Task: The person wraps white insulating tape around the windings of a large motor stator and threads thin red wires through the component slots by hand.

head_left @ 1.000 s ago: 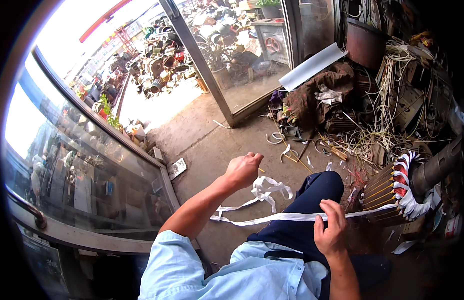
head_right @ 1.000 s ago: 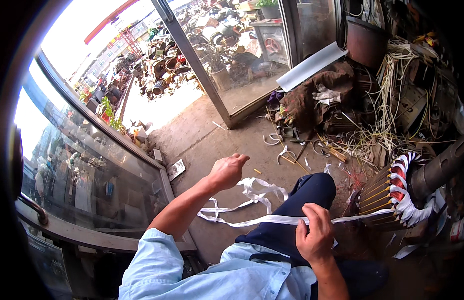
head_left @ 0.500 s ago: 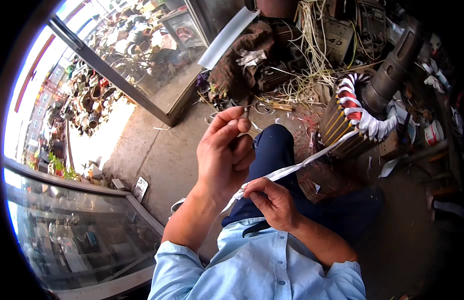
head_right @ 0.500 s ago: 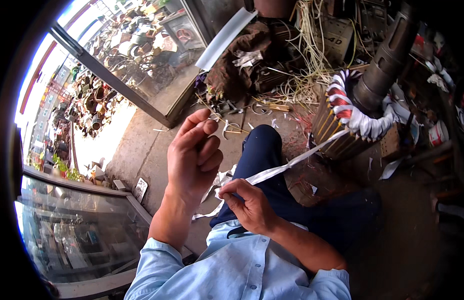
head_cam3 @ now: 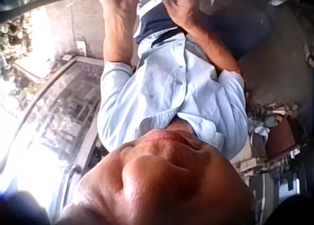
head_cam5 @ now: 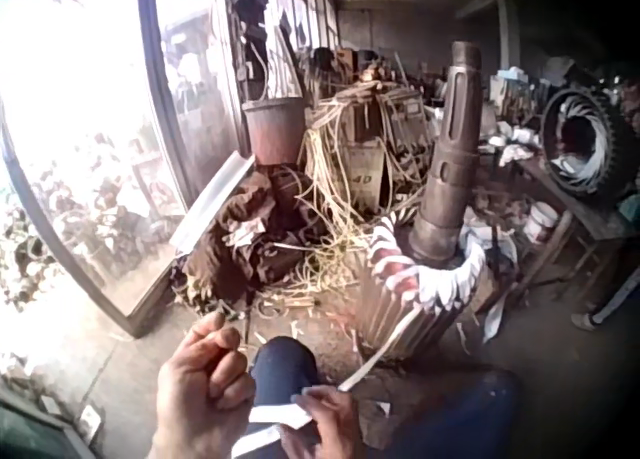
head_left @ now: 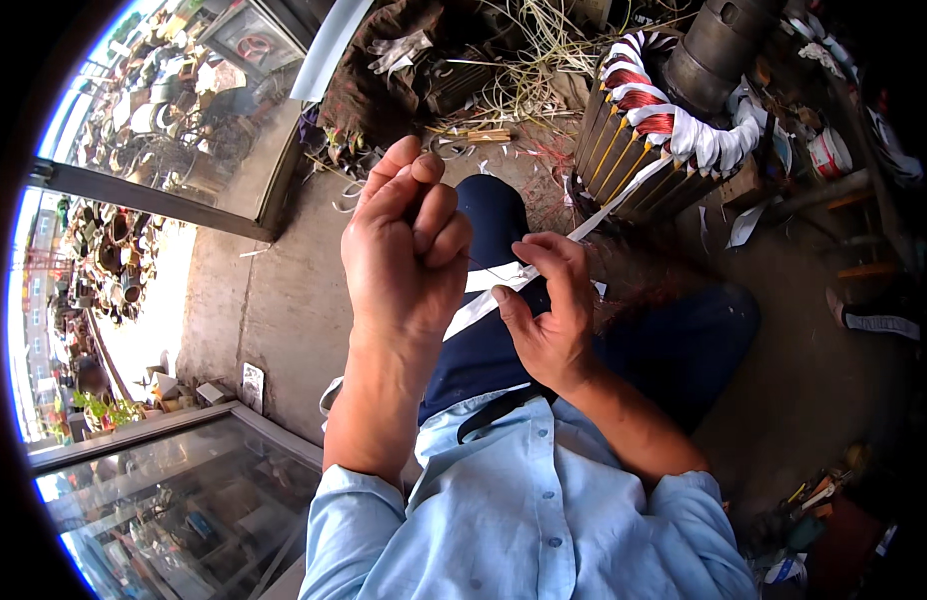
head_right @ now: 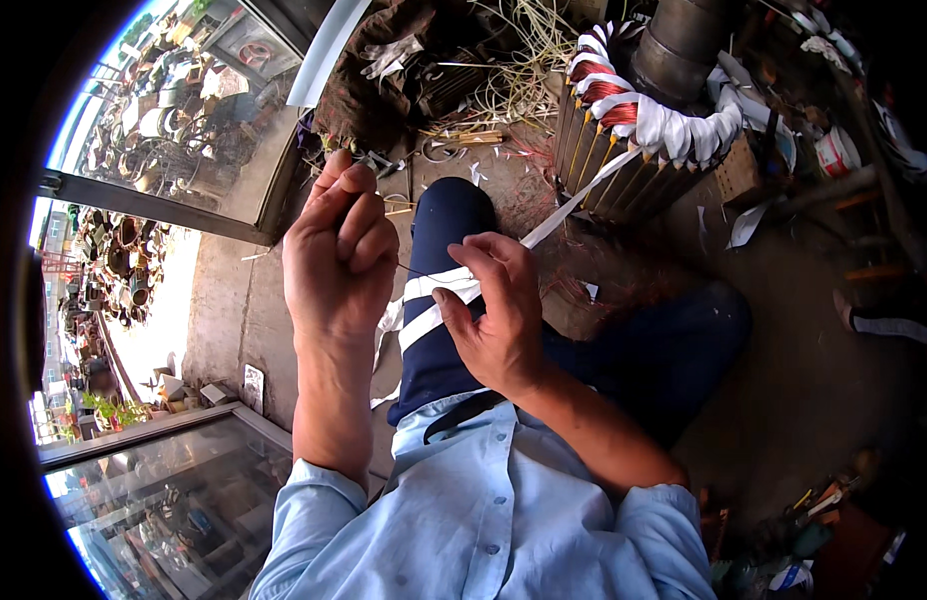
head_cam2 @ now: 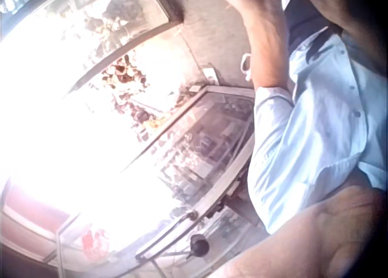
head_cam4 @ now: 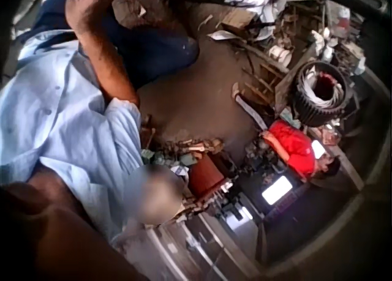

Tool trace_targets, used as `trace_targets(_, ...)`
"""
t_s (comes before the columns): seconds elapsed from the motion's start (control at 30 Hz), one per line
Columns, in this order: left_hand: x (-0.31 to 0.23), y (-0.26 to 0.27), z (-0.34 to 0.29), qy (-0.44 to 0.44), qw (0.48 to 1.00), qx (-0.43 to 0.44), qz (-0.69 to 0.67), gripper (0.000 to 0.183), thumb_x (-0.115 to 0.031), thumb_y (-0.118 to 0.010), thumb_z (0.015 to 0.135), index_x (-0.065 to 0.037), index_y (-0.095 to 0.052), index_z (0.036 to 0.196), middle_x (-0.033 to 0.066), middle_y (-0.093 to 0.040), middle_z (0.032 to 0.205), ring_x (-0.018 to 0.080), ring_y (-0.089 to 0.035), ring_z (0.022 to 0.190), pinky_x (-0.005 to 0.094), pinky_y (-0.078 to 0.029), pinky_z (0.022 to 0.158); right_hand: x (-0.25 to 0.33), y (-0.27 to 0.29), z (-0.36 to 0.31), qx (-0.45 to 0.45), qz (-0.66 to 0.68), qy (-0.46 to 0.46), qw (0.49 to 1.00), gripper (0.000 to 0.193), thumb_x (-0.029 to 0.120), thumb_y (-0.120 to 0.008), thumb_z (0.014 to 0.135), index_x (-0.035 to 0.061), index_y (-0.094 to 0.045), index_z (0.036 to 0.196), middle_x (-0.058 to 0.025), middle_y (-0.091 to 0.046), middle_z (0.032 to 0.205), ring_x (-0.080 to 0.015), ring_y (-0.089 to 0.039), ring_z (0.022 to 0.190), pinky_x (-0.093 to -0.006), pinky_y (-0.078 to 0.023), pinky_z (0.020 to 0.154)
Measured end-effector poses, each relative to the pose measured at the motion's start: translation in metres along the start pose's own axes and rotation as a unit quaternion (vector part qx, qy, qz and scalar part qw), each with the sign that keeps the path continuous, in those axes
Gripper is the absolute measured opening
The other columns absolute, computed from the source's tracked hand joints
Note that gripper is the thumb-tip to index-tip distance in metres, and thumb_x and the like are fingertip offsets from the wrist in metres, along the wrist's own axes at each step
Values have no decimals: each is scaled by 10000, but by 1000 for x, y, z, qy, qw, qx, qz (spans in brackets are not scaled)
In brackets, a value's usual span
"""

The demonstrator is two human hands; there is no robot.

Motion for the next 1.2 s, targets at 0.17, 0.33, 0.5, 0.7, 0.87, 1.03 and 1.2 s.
trace_targets(0.17, 1, 13, 11, -67, 991, -103, 57, 198, -80, -471, 976, -34, -554, 1150, 76, -601, 951, 119, -511, 658, 238, -416, 539, -38, -20, -12, 100, 249, -184, 946, 116, 47, -608, 948, 13, -639, 1055, -65, -649, 787, -138, -628, 695, -284, -507, 629)
trace_targets(0.33, -7, -23, 4, -297, 675, 139, 661, 340, -263, -631, 951, -12, -636, 1181, 134, -604, 1194, 254, -609, 1023, 348, -480, 886, -59, 27, 2, 109, 67, -216, 968, 127, 92, -630, 945, -7, -672, 1013, -93, -641, 690, -132, -618, 585, -277, -465, 516)
trace_targets(0.5, 63, -28, -9, -52, 501, 334, 796, 319, -64, -678, 865, -47, -635, 1180, 154, -663, 1008, 316, -671, 870, 363, -536, 726, -32, 62, 28, 161, -31, -95, 982, 122, 21, -642, 874, -13, -663, 990, -181, -692, 848, -329, -693, 744, -372, -531, 632)
trace_targets(0.7, 77, -22, 1, -74, 662, 374, 646, 277, 37, -582, 911, -33, -648, 1171, 129, -703, 961, 225, -674, 793, 308, -523, 695, -6, 114, 48, 137, -126, 14, 982, 190, -71, -698, 758, 33, -631, 902, -84, -589, 667, -228, -542, 519, -343, -402, 497)
trace_targets(0.87, 105, -20, 12, 47, 728, 417, 543, 314, -193, -583, 960, 8, -629, 1196, 97, -656, 981, 178, -608, 788, 276, -488, 706, 6, 144, 57, 124, -75, 1, 989, 181, -100, -680, 741, 15, -611, 861, -83, -594, 668, -188, -533, 526, -297, -413, 517)
trace_targets(1.03, 111, -10, 55, -23, 780, 305, 546, 611, -438, -530, 980, 49, -495, 1348, 186, -536, 1239, 274, -526, 1179, 361, -417, 994, -20, 209, 76, -58, -80, -60, 993, 95, -82, -622, 869, -24, -613, 943, -22, -600, 810, -38, -506, 659, -194, -402, 570)
trace_targets(1.2, 182, 35, 65, 98, 742, 236, 619, 692, -388, -563, 979, 67, -328, 1443, 243, -507, 1340, 320, -557, 1193, 384, -453, 993, -5, 223, 120, -76, -361, 122, 921, 118, -51, -691, 828, -2, -637, 921, -59, -640, 751, -124, -593, 635, -261, -452, 576)
Point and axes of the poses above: each hand's wrist, its own z-axis towards the middle knuckle, its own y-axis out of the back of the hand, x = y × z, the point moved 9 cm from there along z, towards the middle knuckle
